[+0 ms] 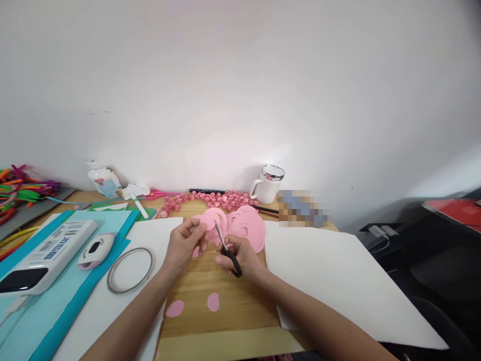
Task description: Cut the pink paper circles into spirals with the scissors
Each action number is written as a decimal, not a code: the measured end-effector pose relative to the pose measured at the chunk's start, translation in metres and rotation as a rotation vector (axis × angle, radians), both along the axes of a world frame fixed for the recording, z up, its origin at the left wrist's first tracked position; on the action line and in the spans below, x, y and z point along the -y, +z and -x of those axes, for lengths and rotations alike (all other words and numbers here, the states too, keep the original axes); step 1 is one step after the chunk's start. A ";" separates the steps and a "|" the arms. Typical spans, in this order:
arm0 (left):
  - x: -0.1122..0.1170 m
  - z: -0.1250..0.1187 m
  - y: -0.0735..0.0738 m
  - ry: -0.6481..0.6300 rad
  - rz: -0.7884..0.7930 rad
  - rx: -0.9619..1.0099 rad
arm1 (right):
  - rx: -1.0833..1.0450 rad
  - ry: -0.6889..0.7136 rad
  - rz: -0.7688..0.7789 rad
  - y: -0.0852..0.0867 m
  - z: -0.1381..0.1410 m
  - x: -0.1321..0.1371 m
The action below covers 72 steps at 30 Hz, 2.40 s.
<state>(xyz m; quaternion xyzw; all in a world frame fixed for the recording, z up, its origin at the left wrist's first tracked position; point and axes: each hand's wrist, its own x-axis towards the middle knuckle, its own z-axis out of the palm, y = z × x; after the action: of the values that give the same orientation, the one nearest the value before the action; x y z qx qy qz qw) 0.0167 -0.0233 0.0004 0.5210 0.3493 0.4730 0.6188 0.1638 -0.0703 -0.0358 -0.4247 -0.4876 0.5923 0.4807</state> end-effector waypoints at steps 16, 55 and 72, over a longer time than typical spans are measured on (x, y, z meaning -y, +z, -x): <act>0.003 0.001 0.003 -0.053 -0.092 -0.279 | -0.009 0.038 -0.070 -0.001 -0.001 -0.002; 0.003 0.001 -0.001 0.012 -0.182 -0.255 | 0.003 0.005 0.007 -0.004 0.002 -0.001; 0.002 0.002 0.001 -0.041 -0.190 -0.367 | 0.014 0.076 -0.091 -0.001 -0.002 -0.002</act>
<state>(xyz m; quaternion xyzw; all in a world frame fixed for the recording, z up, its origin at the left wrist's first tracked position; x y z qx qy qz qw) 0.0142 -0.0258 0.0010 0.6615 0.3994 0.3879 0.5025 0.1658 -0.0683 -0.0367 -0.3876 -0.5332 0.5844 0.4732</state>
